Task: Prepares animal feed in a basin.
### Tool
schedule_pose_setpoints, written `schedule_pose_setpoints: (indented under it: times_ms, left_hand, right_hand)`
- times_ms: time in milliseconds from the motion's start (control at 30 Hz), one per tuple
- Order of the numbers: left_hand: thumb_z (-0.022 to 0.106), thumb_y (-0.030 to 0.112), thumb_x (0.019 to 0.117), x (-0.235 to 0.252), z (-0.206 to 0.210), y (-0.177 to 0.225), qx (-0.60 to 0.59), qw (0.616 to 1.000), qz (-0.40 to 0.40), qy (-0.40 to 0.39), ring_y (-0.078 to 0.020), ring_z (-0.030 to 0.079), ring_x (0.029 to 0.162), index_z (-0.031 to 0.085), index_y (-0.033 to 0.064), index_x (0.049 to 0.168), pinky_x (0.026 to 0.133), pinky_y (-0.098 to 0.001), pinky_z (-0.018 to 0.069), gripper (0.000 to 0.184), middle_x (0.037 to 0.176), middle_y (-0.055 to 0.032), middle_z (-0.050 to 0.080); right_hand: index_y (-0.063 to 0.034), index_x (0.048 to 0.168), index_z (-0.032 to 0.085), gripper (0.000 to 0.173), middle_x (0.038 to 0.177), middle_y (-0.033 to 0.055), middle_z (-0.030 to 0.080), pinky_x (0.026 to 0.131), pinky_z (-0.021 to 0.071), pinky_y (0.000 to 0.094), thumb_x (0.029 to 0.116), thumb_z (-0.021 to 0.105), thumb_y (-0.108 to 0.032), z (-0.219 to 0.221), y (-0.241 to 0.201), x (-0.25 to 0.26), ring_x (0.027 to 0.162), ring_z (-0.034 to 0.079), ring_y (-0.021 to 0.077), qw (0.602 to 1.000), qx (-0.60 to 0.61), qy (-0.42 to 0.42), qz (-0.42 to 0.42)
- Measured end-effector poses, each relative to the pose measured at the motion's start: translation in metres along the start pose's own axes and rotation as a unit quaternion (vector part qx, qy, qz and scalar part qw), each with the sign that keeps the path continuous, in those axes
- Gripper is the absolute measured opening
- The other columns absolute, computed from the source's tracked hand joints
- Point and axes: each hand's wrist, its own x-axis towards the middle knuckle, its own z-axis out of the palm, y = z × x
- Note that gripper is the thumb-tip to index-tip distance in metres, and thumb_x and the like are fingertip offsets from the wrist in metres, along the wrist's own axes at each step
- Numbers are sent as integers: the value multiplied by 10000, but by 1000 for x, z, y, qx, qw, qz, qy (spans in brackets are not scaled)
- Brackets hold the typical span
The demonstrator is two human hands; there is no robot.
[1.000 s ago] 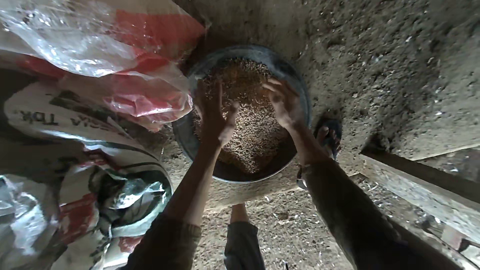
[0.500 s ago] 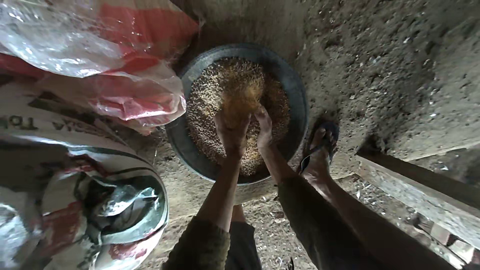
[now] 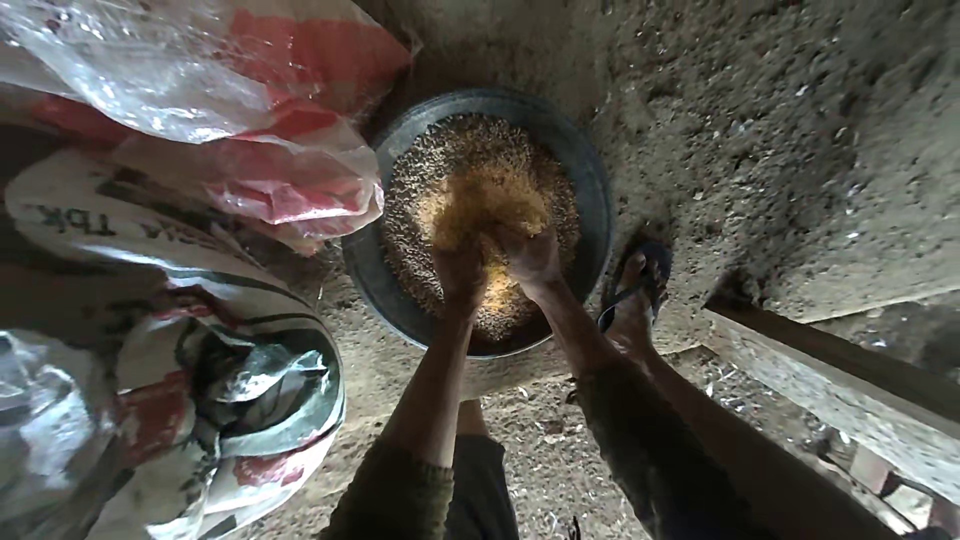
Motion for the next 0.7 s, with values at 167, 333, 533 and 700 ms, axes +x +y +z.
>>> schedule_pose_setpoints:
  times_ms: [167, 333, 533, 700]
  left_hand:
    - [516, 147, 1061, 6, -27, 19, 232, 967, 7, -106, -380, 600, 1167, 546, -29, 1366, 980, -568, 476, 354, 1277, -267, 611]
    - [671, 445, 971, 24, -47, 40, 425, 885, 35, -186, -476, 618, 1123, 595, 61, 1364, 896, -688, 483, 555, 1227, -284, 629]
    - [570, 293, 1017, 50, -40, 55, 487, 856, 103, -142, -494, 237, 1499, 387, 80, 1559, 1165, -658, 281, 611, 1612, -300, 265]
    - [468, 331, 1051, 109, -14, 30, 383, 867, 298, -110, -301, 224, 1553, 390, 106, 1574, 1255, -440, 210, 576, 1668, -174, 256]
  right_hand:
    - [-90, 1262, 679, 432, 1105, 115, 733, 866, 583, 447, 866, 817, -194, -9, -25, 4, 976, 710, 195, 974, -201, -80, -70]
    - [-40, 1220, 700, 462, 1061, 167, 730, 841, 546, 574, 928, 684, -397, -20, -38, 28, 990, 708, 329, 885, -397, -176, -166]
    - [-220, 1296, 699, 516, 1473, 72, 561, 1035, 458, 588, 938, 583, -574, -34, -55, 64, 1362, 516, 296, 815, -494, -215, -213]
    - [-60, 1327, 666, 391, 1488, 145, 555, 1151, 429, 427, 1014, 513, -238, -24, -26, 133, 1388, 522, 256, 864, -337, -144, -346]
